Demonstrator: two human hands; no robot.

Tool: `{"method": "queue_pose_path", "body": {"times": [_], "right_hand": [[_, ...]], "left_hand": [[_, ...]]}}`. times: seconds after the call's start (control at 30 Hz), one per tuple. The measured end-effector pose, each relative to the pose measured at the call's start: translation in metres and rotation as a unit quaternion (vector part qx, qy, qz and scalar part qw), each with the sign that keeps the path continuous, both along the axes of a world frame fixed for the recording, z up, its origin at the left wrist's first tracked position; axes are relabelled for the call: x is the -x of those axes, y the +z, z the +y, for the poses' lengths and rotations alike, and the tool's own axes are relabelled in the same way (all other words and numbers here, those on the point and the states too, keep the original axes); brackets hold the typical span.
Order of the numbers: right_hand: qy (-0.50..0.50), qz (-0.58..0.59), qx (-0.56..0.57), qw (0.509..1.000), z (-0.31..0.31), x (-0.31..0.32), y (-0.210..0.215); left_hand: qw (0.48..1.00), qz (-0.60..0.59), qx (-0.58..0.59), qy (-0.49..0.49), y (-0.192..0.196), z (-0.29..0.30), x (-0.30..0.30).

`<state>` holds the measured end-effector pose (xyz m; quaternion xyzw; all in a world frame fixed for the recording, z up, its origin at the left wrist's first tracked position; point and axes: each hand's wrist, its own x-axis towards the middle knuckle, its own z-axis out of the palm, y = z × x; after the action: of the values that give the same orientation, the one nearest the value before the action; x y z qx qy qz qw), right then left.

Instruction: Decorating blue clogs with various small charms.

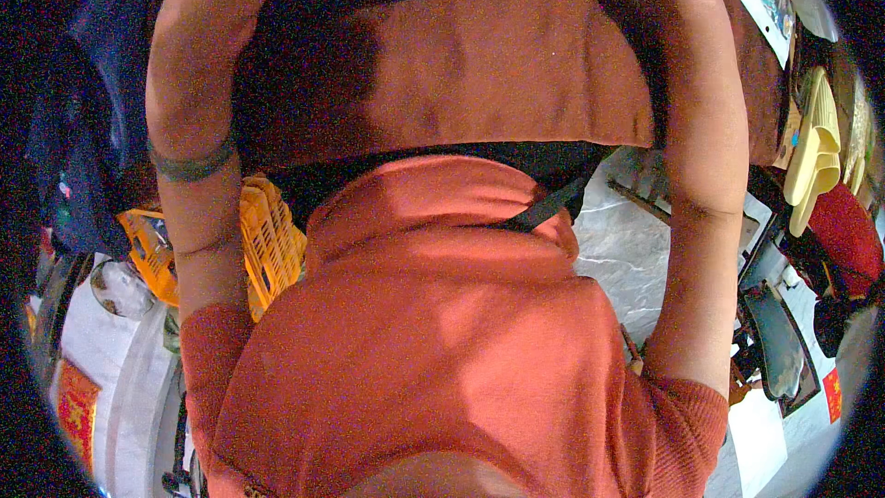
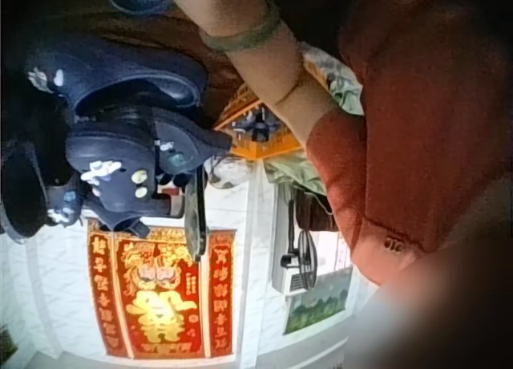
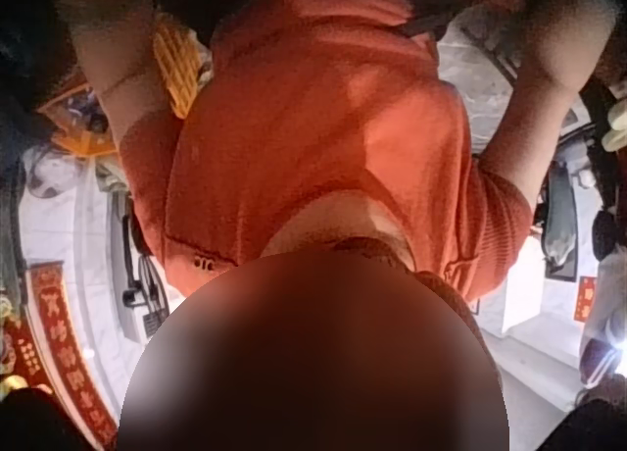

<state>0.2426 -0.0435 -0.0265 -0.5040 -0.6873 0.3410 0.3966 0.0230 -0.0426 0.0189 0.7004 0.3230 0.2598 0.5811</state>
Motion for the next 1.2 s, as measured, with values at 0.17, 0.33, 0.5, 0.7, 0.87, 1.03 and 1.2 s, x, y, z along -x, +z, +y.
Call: {"method": "queue_pose_path", "body": {"times": [0.17, 0.33, 0.5, 0.7, 0.87, 1.03, 1.2], "right_hand": [[0.006, -0.007, -0.021, 1.0, 0.0, 0.001, 0.0], [-0.003, -0.032, -0.019, 0.999, -0.005, 0.004, 0.004], [-0.001, -0.032, -0.03, 0.999, 0.002, -0.004, -0.002], [-0.047, -0.015, 0.028, 0.998, -0.011, 0.013, 0.012], [-0.012, -0.058, -0.037, 0.998, -0.007, 0.005, 0.008], [-0.003, -0.058, -0.048, 0.997, 0.002, -0.001, 0.001], [-0.003, -0.054, -0.047, 0.997, 0.004, -0.004, -0.005]], "left_hand": [[0.995, -0.055, 0.069, -0.05, -0.001, 0.011, 0.007], [0.997, -0.036, 0.05, -0.046, -0.003, 0.007, 0.003], [0.999, 0.033, 0.022, 0.032, 0.009, -0.009, -0.007], [0.983, -0.042, 0.179, -0.001, 0.013, 0.004, 0.001], [0.993, -0.008, 0.112, 0.021, 0.012, 0.0, -0.005], [0.996, -0.027, 0.085, 0.009, 0.007, 0.0, -0.001], [0.998, -0.036, 0.057, 0.004, 0.006, -0.002, -0.002]]}}
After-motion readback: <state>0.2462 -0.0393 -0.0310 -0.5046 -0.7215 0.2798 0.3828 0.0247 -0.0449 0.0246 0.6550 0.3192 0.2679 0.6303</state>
